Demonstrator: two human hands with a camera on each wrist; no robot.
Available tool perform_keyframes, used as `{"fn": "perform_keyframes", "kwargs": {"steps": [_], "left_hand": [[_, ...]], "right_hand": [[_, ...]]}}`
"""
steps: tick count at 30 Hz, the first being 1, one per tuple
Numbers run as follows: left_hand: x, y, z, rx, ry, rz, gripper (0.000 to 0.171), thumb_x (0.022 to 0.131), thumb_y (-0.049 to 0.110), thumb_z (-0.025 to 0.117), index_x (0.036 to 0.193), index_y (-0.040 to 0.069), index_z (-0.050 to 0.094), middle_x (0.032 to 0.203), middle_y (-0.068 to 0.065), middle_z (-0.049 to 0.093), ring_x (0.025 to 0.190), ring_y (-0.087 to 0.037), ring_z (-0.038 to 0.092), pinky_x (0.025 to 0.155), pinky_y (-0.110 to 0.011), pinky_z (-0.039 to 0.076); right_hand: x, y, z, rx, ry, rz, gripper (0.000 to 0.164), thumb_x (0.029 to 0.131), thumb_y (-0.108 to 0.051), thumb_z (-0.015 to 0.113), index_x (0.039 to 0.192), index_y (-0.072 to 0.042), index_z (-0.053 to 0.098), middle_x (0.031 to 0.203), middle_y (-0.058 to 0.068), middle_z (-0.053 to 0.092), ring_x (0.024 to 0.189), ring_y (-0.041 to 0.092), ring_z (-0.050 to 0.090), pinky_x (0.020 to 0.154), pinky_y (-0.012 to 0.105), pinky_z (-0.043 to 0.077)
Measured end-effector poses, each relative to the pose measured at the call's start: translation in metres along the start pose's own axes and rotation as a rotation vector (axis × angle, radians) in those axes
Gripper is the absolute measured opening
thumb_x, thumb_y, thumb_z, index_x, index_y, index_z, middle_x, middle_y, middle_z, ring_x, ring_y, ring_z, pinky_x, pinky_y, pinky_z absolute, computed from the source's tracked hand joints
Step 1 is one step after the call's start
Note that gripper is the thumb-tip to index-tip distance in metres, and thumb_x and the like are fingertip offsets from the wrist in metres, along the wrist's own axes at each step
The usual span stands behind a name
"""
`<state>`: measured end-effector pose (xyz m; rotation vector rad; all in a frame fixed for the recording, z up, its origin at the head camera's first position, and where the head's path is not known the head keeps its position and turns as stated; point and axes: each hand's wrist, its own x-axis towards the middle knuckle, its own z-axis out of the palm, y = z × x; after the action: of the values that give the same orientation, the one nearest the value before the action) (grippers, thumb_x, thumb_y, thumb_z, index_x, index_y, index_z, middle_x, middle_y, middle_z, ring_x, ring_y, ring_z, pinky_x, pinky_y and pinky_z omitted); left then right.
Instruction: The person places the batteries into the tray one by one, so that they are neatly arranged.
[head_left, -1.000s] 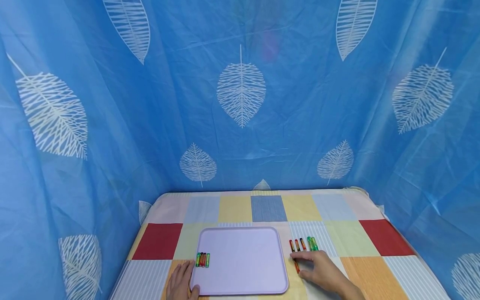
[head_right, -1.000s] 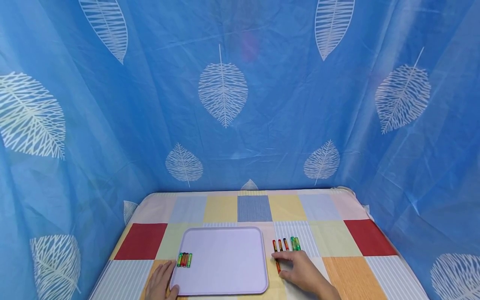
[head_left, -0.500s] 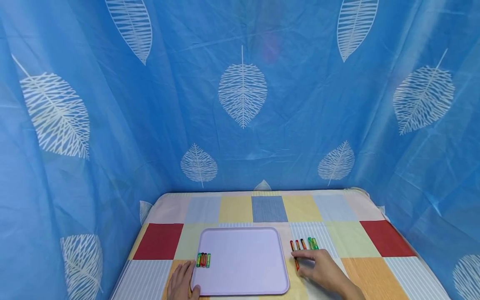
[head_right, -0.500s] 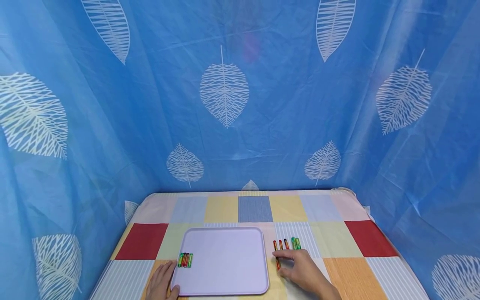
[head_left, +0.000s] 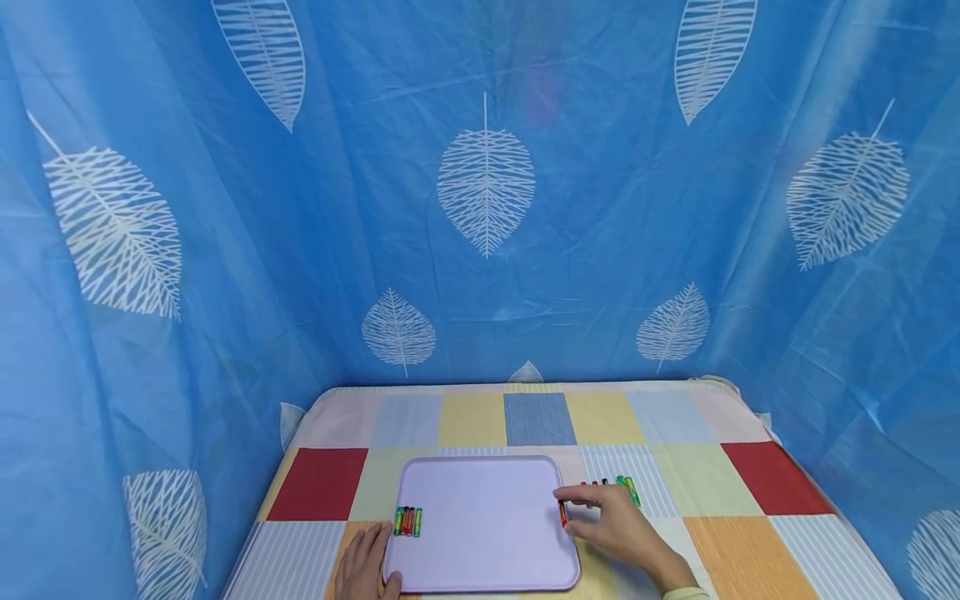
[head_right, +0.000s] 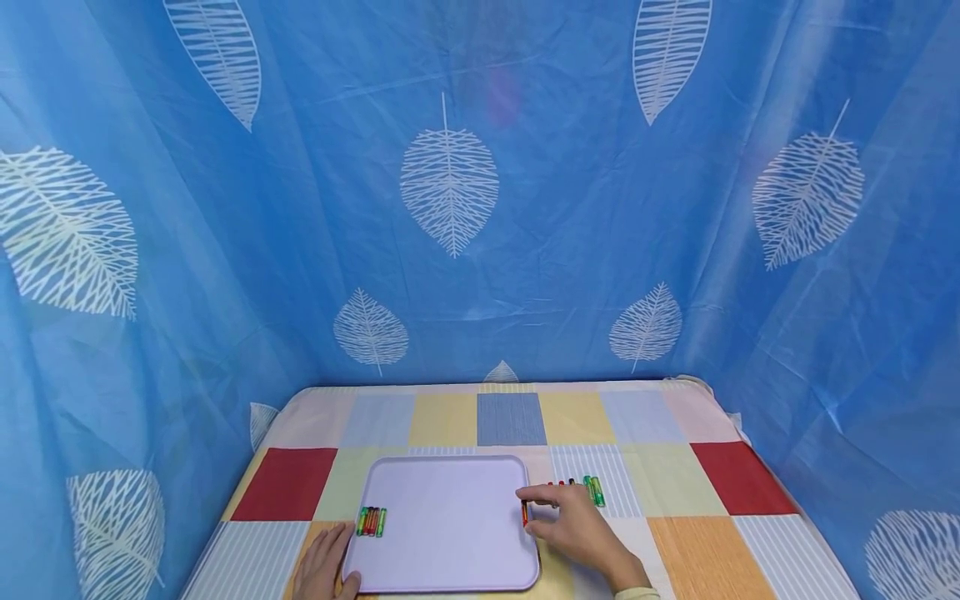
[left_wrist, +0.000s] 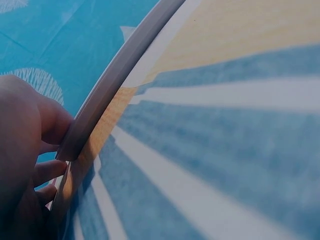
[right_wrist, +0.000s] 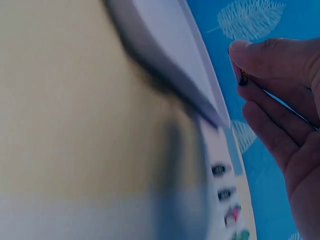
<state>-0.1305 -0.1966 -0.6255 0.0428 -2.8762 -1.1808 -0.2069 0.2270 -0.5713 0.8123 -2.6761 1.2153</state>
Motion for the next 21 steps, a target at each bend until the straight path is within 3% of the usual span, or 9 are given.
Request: {"fn": "perform_keyframes", "kwargs": {"steps": [11, 21], "left_hand": [[-0.002, 0.001, 0.002, -0.021, 0.013, 0.005, 0.068, 0.091, 0.015, 0.068, 0.156, -0.003, 0.054, 0.161, -0.028, 0.050, 0.154, -0.056, 0.029, 0.122, -0.085, 0.018], [0.001, 0.003, 0.000, -0.020, -0.003, -0.046, 0.071, 0.090, 0.015, 0.068, 0.158, -0.001, 0.053, 0.163, -0.029, 0.048, 0.156, -0.056, 0.028, 0.124, -0.083, 0.017]], "right_hand": [[0.028, -0.019, 0.032, 0.063, -0.017, -0.005, 0.041, 0.086, -0.011, 0.091, 0.127, -0.008, 0.082, 0.124, 0.000, 0.083, 0.114, 0.017, 0.078, 0.101, 0.035, 0.065], [0.051, -0.040, 0.059, 0.169, -0.022, -0.006, 0.041, 0.088, -0.009, 0.089, 0.128, -0.005, 0.081, 0.126, 0.003, 0.082, 0.117, 0.018, 0.078, 0.105, 0.036, 0.063]]}}
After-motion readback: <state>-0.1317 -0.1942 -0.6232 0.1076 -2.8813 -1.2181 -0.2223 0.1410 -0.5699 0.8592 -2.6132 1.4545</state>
